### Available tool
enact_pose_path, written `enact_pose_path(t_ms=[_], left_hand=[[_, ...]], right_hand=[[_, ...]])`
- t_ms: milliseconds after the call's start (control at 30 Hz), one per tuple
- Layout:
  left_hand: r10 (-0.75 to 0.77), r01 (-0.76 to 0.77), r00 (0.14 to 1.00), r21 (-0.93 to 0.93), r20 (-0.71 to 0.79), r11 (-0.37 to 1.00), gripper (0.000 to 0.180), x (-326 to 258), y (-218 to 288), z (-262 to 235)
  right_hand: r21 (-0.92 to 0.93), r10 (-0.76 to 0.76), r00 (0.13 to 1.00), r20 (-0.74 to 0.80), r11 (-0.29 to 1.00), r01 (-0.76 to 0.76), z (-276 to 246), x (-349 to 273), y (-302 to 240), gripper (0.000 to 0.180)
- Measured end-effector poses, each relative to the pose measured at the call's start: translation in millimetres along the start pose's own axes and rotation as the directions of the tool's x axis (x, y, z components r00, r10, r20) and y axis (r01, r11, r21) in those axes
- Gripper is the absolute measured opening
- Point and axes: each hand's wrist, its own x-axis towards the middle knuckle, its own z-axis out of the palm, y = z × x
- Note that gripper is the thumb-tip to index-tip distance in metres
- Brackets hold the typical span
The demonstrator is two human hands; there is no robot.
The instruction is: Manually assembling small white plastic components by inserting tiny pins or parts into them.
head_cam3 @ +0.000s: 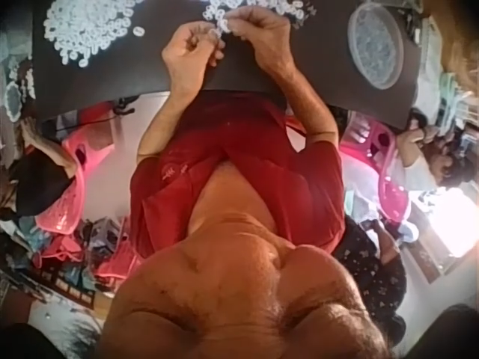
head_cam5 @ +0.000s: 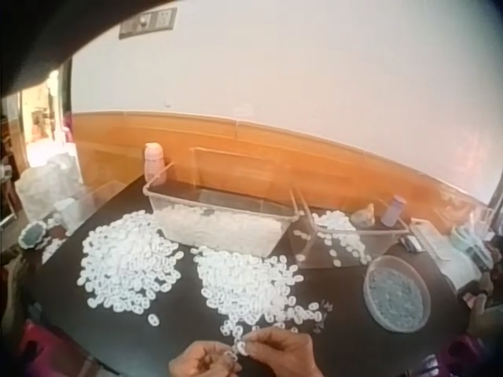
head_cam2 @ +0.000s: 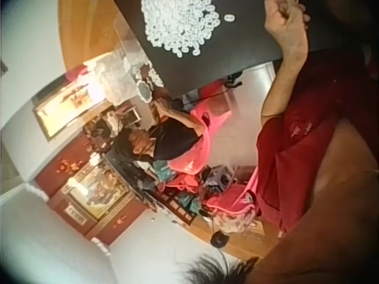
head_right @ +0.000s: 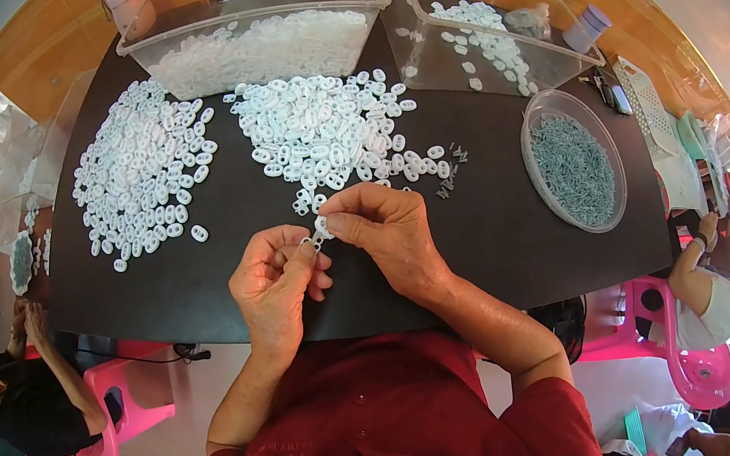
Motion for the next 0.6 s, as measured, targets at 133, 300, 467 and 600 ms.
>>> enact_pose_path(t_ms=[133, 300, 467, 600], left_hand=[[0.036, -0.034, 0.999, 0.054, -0.026, 0.998, 0.01, -1.5, -0.4, 0.8], [0.059, -0.056, 0.997, 0.078, -0.041, 0.995, 0.008, -1.7, -2.8, 0.2], [0.092, -0.088, 0.995, 0.101, -0.03, 0.991, 0.009, -1.7, -7.4, 0.2], [0.087, -0.084, 0.996, 0.081, -0.025, 0.993, 0.009, -1.1, -7.7, 0.1]], right_hand=[[-0.031, -0.007, 1.0, -0.006, 1.0, 0.007, 2.2, -0.9, 0.5, 0.012], [-0.097, -0.019, 1.0, 0.005, 0.995, 0.02, 2.1, -0.6, 1.5, 0.012], [-0.137, -0.049, 0.999, -0.012, 0.99, 0.047, 6.2, -2.9, 1.4, 0.012], [-0.183, -0.071, 0.997, -0.036, 0.981, 0.063, 7.3, -4.3, 1.7, 0.012]])
